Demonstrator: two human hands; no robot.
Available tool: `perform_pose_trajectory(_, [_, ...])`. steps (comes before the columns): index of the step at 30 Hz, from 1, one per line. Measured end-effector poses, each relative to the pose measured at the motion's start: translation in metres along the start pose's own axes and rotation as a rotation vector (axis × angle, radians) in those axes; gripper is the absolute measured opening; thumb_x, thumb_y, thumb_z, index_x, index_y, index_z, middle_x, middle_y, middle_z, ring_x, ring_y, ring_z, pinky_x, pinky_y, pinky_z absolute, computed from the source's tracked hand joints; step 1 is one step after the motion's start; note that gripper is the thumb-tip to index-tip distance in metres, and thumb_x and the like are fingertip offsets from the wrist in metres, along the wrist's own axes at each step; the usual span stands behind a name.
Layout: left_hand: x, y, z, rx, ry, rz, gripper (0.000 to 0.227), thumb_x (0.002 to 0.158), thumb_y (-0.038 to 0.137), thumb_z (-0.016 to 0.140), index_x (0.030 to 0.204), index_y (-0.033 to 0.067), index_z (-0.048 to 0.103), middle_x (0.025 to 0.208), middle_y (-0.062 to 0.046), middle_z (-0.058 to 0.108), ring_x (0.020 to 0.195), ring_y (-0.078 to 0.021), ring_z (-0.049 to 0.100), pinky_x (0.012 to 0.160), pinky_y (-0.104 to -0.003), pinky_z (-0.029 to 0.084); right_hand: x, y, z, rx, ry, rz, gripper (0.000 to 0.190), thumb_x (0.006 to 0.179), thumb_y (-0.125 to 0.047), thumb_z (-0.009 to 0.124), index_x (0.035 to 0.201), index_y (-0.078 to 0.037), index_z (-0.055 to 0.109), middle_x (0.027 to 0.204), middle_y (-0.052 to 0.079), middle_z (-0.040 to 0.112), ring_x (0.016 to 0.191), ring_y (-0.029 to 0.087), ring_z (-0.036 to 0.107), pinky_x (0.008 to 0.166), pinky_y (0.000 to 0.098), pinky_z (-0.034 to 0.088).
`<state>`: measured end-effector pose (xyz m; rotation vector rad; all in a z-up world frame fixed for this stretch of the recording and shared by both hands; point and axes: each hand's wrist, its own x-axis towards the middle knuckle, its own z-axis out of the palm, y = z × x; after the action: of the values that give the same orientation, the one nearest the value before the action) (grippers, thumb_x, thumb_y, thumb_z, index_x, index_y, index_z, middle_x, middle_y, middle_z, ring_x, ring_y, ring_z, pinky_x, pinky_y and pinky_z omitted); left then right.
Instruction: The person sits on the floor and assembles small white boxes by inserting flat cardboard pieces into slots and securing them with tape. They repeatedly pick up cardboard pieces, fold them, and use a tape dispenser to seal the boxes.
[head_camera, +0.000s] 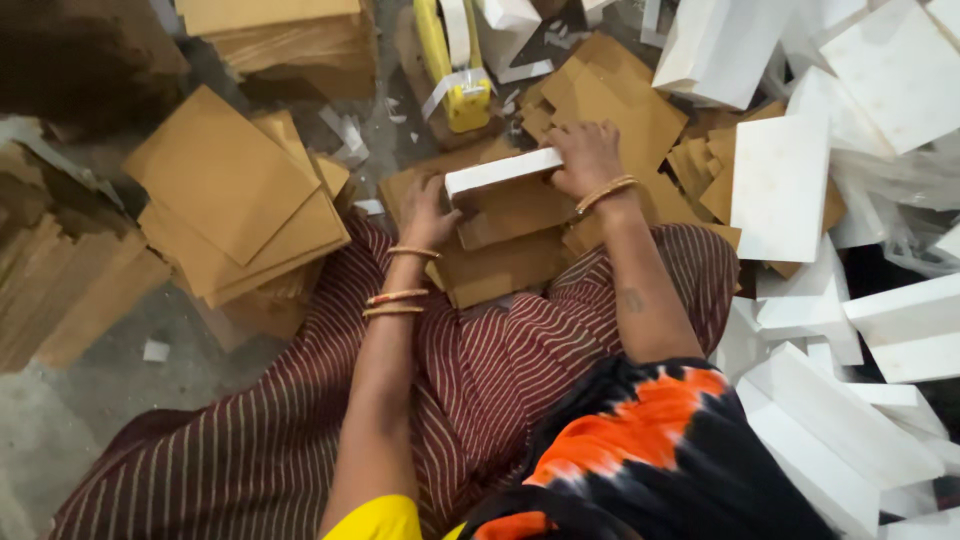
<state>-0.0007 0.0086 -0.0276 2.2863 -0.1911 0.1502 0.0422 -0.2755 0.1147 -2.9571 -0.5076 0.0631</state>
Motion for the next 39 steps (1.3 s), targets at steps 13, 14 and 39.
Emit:
perform_pose_trajectory(13, [-0.019, 0.002, 0.008, 0.562, -0.311, 0.172, 0.080, 0.066, 0.042, 0.084, 0.134, 0.0094, 0.057, 0.142, -0.014, 0.055, 0.127, -0.0346, 0.054, 0.108, -0.048, 0.040, -0.036, -0.063, -0.090, 0.962, 0.285, 0.480, 0.037, 0.088, -0.036, 0.077, 0.105, -0.004, 0.071, 0.088, 0.007, 0.065, 0.076, 0.017, 0.061, 0.068, 0.0357, 0.051])
perform_pose_trajectory(14, [-0.014, 0.008, 0.012, 0.680, -0.592, 0.311, 0.093, 0.057, 0.048, 0.089, 0.134, 0.0081, 0.055, 0.142, -0.014, 0.053, 0.129, -0.0327, 0.052, 0.111, -0.046, 0.038, -0.039, -0.102, -0.080, 0.707, 0.443, 0.197, 0.040, 0.088, -0.037, 0.072, 0.114, -0.006, 0.068, 0.102, 0.011, 0.065, 0.089, 0.025, 0.062, 0.078, 0.0404, 0.051])
perform_pose_trajectory(39, [0.010, 0.042, -0.016, 0.434, -0.174, -0.153, 0.084, 0.053, 0.037, 0.095, 0.121, 0.0072, 0.054, 0.123, -0.016, 0.054, 0.120, -0.0368, 0.049, 0.100, -0.057, 0.034, 0.051, 0.181, 0.002, 0.255, 0.307, 0.742, 0.061, 0.079, -0.035, 0.086, 0.133, -0.018, 0.062, 0.153, 0.030, 0.026, 0.134, 0.051, 0.036, 0.107, 0.0542, 0.040])
